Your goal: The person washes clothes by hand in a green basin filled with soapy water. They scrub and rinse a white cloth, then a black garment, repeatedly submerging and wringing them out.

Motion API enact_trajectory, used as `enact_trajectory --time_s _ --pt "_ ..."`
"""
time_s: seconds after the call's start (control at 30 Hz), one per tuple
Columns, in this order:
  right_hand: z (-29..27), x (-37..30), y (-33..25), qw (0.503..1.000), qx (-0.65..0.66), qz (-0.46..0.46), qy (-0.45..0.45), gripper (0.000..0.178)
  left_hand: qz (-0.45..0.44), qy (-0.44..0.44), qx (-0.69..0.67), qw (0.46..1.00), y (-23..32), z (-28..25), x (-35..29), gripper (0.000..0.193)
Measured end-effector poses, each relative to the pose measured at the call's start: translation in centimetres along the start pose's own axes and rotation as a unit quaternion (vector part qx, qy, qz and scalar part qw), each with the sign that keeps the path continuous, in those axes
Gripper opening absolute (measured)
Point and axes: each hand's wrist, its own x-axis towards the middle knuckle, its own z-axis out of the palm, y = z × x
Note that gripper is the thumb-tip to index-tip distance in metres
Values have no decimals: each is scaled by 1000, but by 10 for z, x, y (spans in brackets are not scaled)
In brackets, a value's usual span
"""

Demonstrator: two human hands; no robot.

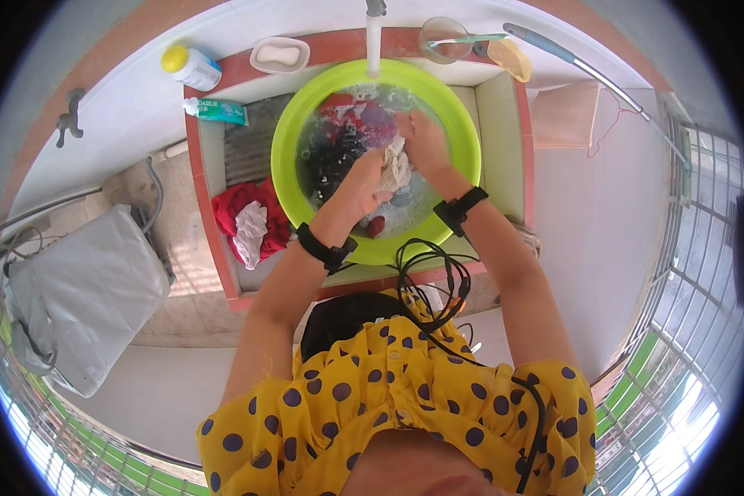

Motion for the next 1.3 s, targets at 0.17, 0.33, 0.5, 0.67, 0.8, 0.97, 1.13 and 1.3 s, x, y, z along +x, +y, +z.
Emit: enact_trajectory --time_s 0.17,0.33,0.5,0.67,0.8,0.97,1.13,1.3 --pt "13 -37 -25 972 -1 -225 64 29 65 -30 -57 996 9 -22 5 23" --pt "14 -12 -4 974 -152 -152 67 29 26 -24 -46 998 4 -4 -1 20" --pt "9 -1 30 990 135 -30 11 27 -2 47 -50 998 17 19 -12 23" --pt "18 -44 -35 967 -67 -246 23 22 67 -33 -113 991 10 -8 5 22" --pt "21 -2 16 981 -162 -96 52 25 22 5 -76 997 -1 0 6 22" --pt "14 -13 15 985 143 -97 -17 34 34 -28 -38 998 4 -25 9 20" --pt "16 -33 -26 992 -95 -82 -27 22 64 0 -108 992 -3 4 5 20" --pt "10 -8 15 990 33 -129 42 25 1 -34 -36 999 1 1 -3 20"
